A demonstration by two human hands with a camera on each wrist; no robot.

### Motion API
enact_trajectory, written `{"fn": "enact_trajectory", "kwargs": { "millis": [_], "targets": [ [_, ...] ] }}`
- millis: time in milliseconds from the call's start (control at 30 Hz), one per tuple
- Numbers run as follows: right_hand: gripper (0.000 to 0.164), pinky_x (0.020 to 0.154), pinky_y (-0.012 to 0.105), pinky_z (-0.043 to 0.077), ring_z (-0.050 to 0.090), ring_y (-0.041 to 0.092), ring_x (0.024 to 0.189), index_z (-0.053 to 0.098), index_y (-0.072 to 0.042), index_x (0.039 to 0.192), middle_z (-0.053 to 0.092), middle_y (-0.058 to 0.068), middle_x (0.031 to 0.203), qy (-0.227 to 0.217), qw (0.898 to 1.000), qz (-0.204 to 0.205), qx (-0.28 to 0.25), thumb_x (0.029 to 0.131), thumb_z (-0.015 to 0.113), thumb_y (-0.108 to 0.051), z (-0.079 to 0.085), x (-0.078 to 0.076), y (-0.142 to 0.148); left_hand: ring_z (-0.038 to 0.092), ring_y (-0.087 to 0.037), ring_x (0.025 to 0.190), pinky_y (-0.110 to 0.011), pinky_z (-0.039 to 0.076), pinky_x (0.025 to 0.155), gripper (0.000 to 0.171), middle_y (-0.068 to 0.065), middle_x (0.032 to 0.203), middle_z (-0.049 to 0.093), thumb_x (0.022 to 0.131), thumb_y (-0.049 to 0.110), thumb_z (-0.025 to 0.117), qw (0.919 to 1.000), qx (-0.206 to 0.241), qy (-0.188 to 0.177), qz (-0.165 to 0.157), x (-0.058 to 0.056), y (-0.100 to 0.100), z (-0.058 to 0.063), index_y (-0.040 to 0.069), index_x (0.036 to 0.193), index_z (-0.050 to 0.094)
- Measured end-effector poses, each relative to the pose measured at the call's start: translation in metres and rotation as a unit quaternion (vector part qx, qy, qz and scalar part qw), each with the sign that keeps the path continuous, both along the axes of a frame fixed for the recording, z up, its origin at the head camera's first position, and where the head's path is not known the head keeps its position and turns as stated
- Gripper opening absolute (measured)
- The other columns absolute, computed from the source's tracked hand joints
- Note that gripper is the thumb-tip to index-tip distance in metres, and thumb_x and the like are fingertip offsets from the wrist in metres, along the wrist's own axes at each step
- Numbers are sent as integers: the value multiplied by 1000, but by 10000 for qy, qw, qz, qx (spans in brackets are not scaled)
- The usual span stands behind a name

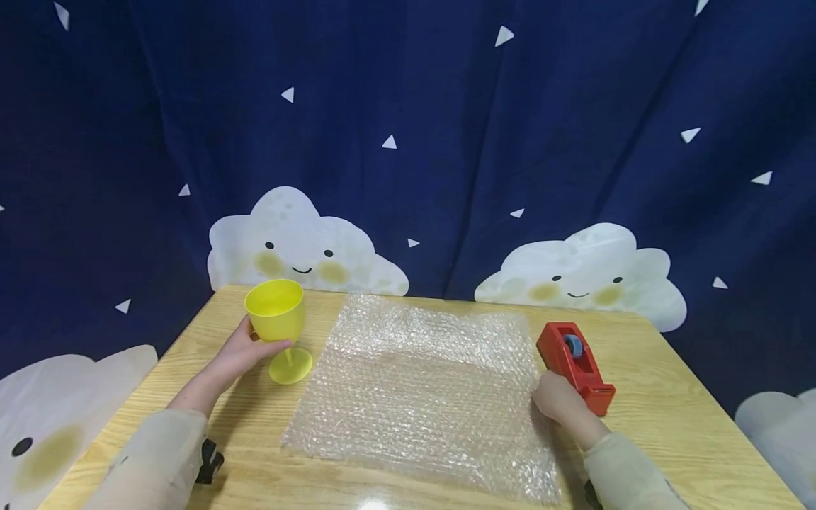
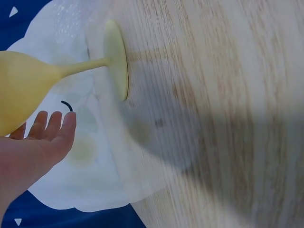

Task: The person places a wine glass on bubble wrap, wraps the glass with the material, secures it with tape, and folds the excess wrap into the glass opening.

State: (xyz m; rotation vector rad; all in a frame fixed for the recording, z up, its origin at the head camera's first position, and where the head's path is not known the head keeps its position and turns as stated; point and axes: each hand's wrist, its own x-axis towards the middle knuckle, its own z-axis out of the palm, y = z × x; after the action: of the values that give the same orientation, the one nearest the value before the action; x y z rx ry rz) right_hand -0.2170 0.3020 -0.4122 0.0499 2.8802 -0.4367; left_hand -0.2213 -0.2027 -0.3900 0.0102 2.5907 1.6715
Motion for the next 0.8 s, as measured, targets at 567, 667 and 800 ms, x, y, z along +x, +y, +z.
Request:
{"fn": "enact_trajectory", "kwargs": {
  "millis": [567,667,800],
  "targets": [
    [33,45,22,34,38,10,45,40,-14,53,36,-4,47,374,9687,-1381,-2028,84,47,-7,-2,18,-1,29,-38,133,-54,28,109,89,-24,147,23,88,37,63,9995,134,20,-280,-12,5,29,3,146,5],
    [33,46,22,35,39,10,45,42,-13,55,38,-4,48,228,9607,-1618,-2246,87,49,-9,-5,17,-1,34,-35,130,-52,33,107,87,-22,147,25,89,38,61,9985,338,46,-437,-11,12,38,5,147,6],
    [30,46,22,39,41,8,45,47,-10,58,41,-4,49,201,9445,-1804,-2740,88,51,-8,-7,19,-4,39,-33,127,-48,37,106,80,-20,144,29,91,37,58,9960,617,33,-643,-8,24,48,4,145,9]
  ]
}}
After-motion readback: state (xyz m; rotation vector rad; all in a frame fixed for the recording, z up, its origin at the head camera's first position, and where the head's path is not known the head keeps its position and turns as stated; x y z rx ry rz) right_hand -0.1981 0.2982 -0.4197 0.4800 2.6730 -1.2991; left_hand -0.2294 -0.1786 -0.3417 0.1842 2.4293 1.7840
